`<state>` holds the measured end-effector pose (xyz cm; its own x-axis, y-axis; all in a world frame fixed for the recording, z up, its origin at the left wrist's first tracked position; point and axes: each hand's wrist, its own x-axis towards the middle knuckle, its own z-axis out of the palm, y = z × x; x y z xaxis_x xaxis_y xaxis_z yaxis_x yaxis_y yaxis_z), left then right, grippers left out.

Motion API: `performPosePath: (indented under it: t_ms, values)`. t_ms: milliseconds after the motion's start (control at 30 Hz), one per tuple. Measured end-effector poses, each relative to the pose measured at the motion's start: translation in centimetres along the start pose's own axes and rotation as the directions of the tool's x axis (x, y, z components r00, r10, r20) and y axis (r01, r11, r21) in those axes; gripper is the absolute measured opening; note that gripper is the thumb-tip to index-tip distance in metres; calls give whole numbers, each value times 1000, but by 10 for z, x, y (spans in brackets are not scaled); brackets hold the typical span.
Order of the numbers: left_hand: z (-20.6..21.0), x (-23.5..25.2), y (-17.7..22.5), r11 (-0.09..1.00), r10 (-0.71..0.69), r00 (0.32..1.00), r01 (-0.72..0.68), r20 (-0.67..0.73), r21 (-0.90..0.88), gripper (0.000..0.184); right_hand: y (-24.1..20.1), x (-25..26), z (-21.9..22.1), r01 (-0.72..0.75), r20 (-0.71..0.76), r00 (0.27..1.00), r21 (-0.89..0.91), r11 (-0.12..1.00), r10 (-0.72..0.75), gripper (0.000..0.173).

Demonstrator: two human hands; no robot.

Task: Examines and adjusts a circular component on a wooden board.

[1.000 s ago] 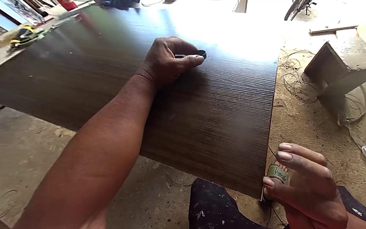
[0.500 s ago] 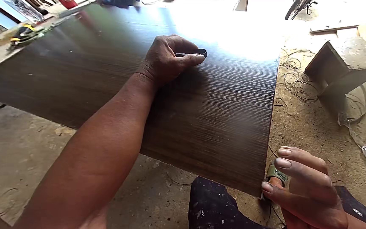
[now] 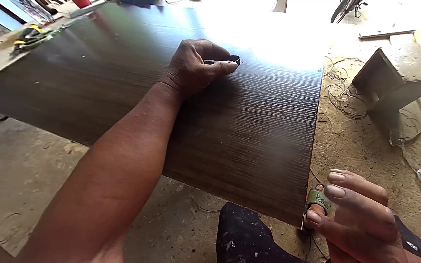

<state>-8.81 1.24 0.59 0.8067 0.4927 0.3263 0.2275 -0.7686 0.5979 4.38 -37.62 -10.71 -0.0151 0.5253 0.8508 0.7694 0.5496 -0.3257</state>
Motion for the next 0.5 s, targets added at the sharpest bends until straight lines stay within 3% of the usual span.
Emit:
performPosePath:
  t_ms: [167, 367, 500]
  values:
    - [0, 0, -2, 1000, 19, 1000, -19, 7, -8, 32, 0, 1, -2, 0, -10, 1000, 23, 1000, 0, 17]
    - [0, 0, 0, 999, 33, 999, -34, 6, 5, 32, 15, 3, 5, -203, -50, 978, -22, 979, 202, 35]
    - [0, 2, -4, 999, 52, 999, -52, 5, 4, 33, 21, -1, 10, -210, -42, 977, -8, 978, 209, 36]
